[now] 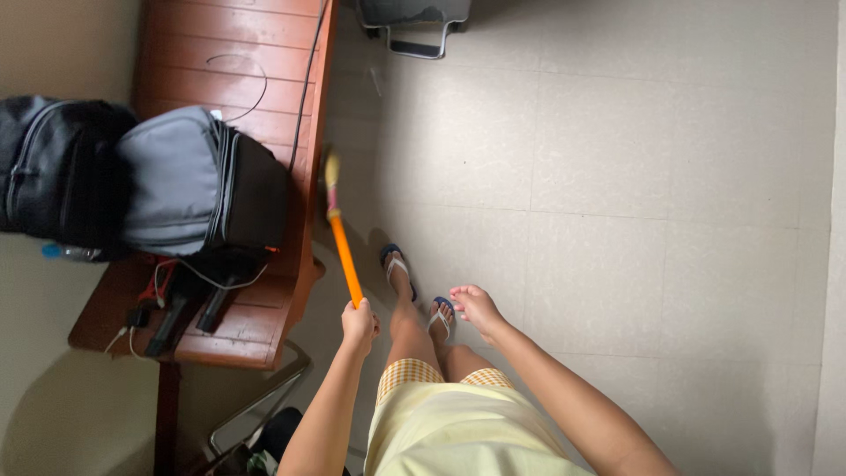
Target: The person sweeps the floor using a broom and then sweeps the gathered debris into a green dustpan.
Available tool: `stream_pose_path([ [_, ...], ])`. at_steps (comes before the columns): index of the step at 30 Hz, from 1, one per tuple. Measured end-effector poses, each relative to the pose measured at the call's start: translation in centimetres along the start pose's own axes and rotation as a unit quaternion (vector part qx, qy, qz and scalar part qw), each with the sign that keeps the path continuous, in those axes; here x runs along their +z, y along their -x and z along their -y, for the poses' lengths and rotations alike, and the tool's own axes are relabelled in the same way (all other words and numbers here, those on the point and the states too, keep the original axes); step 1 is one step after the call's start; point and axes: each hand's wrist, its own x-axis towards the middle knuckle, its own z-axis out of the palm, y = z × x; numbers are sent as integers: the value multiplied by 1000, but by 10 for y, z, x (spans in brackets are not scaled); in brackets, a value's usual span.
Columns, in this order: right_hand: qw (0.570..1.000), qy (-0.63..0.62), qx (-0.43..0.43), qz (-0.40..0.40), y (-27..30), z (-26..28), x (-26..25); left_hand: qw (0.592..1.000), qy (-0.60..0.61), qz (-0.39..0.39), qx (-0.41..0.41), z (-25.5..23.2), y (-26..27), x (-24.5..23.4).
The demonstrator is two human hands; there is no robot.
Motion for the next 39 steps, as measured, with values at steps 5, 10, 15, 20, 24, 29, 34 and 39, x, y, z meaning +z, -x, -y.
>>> stream_pose_path([
  [5, 1000, -12, 5, -27, -9, 17, -6, 996, 36, -4, -85, 0, -106, 40],
  [10, 999, -19, 18, -44, -29, 45, 2, 970, -139, 112, -164, -2, -124, 101],
  [15, 999, -36, 3, -41, -57, 90, 28, 936, 14, 276, -219, -43, -129, 99],
  [20, 999, -37, -10, -12, -79, 128, 53, 965, -3, 239, -108, -102, -72, 66],
  [24, 1000, -19, -13, 12, -100, 147, 65, 989, 28, 130, -67, -124, -34, 65],
  [29, 1000, 17, 8, 24, -125, 170, 59, 998, 45, -5, -51, -131, -53, 102],
  [34, 998, 41, 22, 39, -158, 207, 38, 978, 159, 0, -134, -149, -179, 124],
  [39, 998, 47, 5, 44, -200, 267, 12, 981, 16, 49, -189, -167, -223, 168],
])
